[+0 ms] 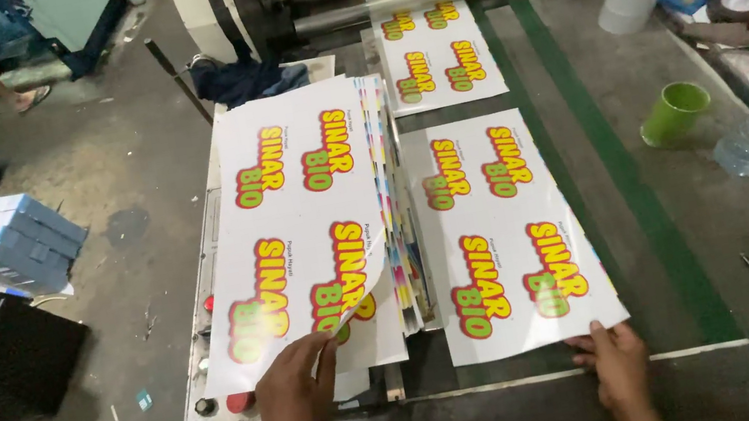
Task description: The person collects printed sticker sheets from a conveyor belt and stacks them by hand. The sheets feature colorful 'SINAR BIO' branding. The person aligns the sheets and places them into a growing pile on the machine's output table.
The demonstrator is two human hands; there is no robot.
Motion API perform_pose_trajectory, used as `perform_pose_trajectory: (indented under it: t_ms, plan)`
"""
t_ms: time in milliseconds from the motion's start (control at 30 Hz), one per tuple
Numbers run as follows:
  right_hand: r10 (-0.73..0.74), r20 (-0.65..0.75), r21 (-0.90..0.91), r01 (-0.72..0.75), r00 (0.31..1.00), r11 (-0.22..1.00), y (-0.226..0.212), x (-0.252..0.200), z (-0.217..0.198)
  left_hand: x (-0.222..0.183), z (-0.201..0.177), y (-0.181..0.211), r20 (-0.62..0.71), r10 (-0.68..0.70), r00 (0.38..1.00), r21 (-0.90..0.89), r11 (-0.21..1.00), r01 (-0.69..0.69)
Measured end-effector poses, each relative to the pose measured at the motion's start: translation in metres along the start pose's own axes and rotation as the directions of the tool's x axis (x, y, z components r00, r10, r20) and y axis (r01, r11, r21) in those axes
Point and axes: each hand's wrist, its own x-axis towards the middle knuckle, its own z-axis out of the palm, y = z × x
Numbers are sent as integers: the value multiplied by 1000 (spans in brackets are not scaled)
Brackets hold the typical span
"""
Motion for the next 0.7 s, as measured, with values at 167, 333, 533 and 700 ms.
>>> perform_pose_trajectory:
  t_ms: [167,333,533,700]
  plan:
    - [-76,188,105,56,979,993,-24,41,50,5,1,9,57,-84,995,-36,996,87]
    - [-57,229,107,33,972,994,-54,78,81,10,6,1,-13,-18,1000,-47,999,17]
    - [135,309,-62,-122,941,991,-45,53,65,22,-6,4,-366,64,929,-51,995,-89]
    - [287,427,-205,-217,858,954,25,52,58,10,23,39,-172,382,908,-106,909,-403]
